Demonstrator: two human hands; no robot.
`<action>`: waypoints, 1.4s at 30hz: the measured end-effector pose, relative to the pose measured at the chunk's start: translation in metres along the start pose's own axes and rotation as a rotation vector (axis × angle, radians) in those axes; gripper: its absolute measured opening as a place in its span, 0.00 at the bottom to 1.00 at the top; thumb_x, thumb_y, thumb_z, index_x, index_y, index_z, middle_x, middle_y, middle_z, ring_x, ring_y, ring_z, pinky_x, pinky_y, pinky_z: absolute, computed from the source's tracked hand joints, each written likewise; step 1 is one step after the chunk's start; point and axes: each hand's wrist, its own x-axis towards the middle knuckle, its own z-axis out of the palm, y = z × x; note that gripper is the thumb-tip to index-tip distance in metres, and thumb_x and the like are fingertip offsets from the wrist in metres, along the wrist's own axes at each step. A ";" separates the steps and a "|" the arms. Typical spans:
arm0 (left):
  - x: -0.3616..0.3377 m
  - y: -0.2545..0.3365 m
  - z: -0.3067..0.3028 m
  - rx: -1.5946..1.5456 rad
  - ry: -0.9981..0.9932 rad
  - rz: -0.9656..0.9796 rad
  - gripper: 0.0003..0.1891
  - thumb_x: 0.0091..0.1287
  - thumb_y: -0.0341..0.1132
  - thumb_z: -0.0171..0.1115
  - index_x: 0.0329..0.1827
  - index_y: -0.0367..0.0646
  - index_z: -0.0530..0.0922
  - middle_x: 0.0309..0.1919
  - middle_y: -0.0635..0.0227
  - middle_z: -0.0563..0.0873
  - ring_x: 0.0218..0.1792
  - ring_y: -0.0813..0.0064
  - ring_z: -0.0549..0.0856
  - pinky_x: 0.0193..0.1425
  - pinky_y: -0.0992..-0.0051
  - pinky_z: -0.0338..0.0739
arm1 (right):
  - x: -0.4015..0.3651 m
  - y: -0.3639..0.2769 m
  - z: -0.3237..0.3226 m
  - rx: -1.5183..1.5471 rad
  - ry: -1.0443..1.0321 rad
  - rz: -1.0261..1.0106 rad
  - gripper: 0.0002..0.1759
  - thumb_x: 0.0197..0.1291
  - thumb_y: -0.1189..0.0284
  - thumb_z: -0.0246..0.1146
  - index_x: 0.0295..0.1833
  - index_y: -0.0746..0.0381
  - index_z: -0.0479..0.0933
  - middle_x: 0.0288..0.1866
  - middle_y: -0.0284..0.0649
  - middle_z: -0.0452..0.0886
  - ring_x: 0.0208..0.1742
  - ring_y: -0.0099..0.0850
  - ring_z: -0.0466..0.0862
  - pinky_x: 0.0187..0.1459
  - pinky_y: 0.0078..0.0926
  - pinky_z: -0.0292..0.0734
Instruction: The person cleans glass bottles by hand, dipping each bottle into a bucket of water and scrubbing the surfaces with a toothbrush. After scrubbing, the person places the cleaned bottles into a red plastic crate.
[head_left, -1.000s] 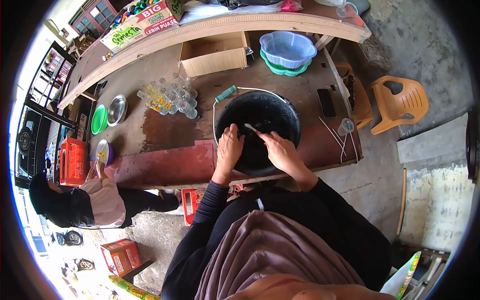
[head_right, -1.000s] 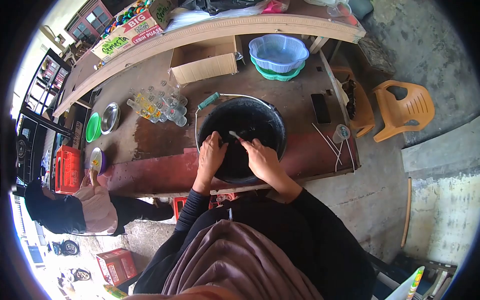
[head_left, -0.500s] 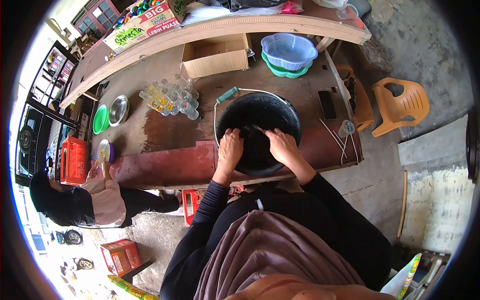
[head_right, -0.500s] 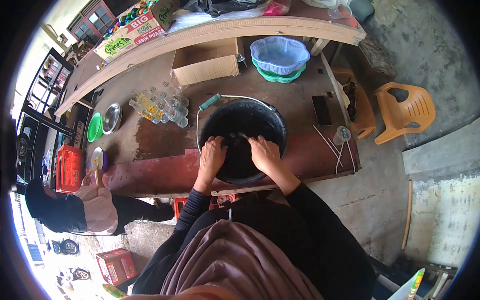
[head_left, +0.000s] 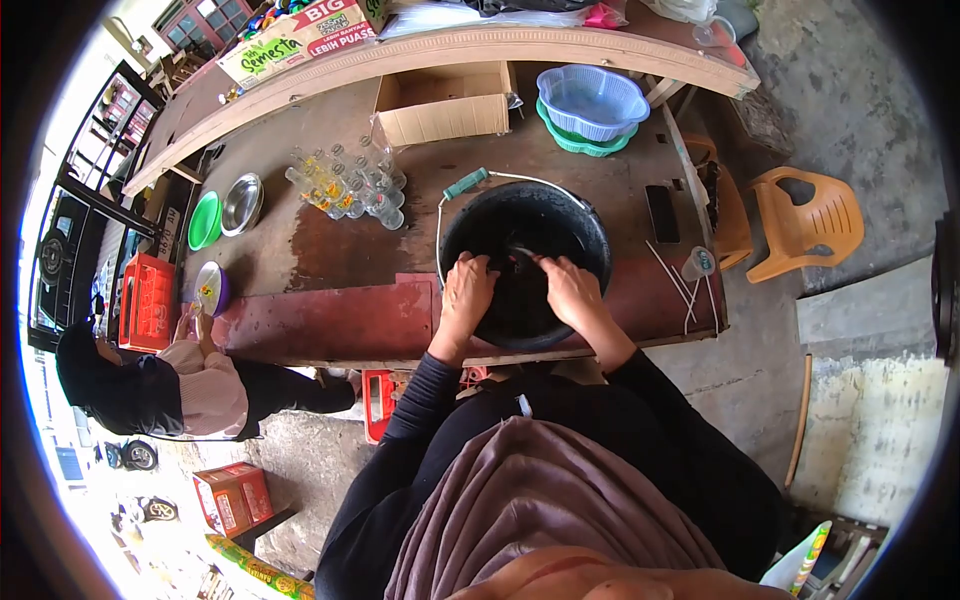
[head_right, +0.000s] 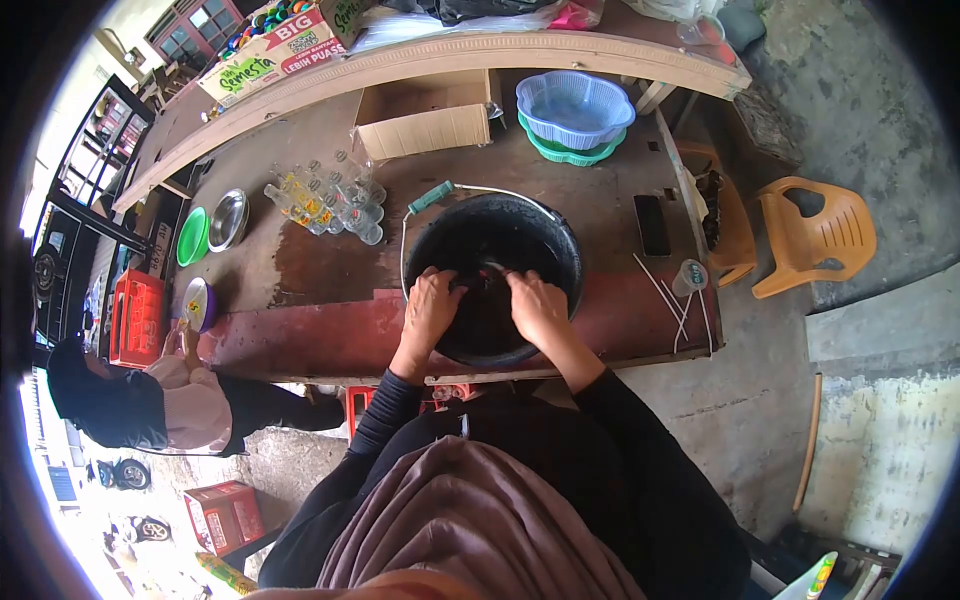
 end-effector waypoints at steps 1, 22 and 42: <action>0.000 0.000 0.000 -0.014 0.048 0.024 0.19 0.54 0.31 0.74 0.49 0.36 0.82 0.41 0.48 0.84 0.41 0.46 0.85 0.46 0.55 0.80 | 0.003 0.005 0.001 -0.010 -0.008 0.046 0.19 0.64 0.75 0.56 0.60 0.55 0.77 0.42 0.48 0.82 0.36 0.49 0.86 0.37 0.46 0.82; 0.003 0.001 0.001 -0.057 0.009 0.008 0.15 0.54 0.30 0.74 0.43 0.36 0.81 0.37 0.51 0.85 0.40 0.47 0.85 0.43 0.57 0.80 | -0.018 -0.014 -0.027 0.140 0.019 -0.078 0.19 0.63 0.76 0.54 0.59 0.60 0.77 0.43 0.51 0.83 0.39 0.50 0.86 0.39 0.45 0.83; 0.001 0.003 -0.007 -0.053 -0.071 0.012 0.17 0.53 0.34 0.76 0.43 0.38 0.83 0.36 0.52 0.86 0.40 0.48 0.86 0.44 0.57 0.80 | -0.025 -0.021 -0.029 0.105 -0.146 -0.041 0.19 0.65 0.76 0.53 0.60 0.54 0.79 0.46 0.49 0.83 0.42 0.48 0.86 0.43 0.46 0.82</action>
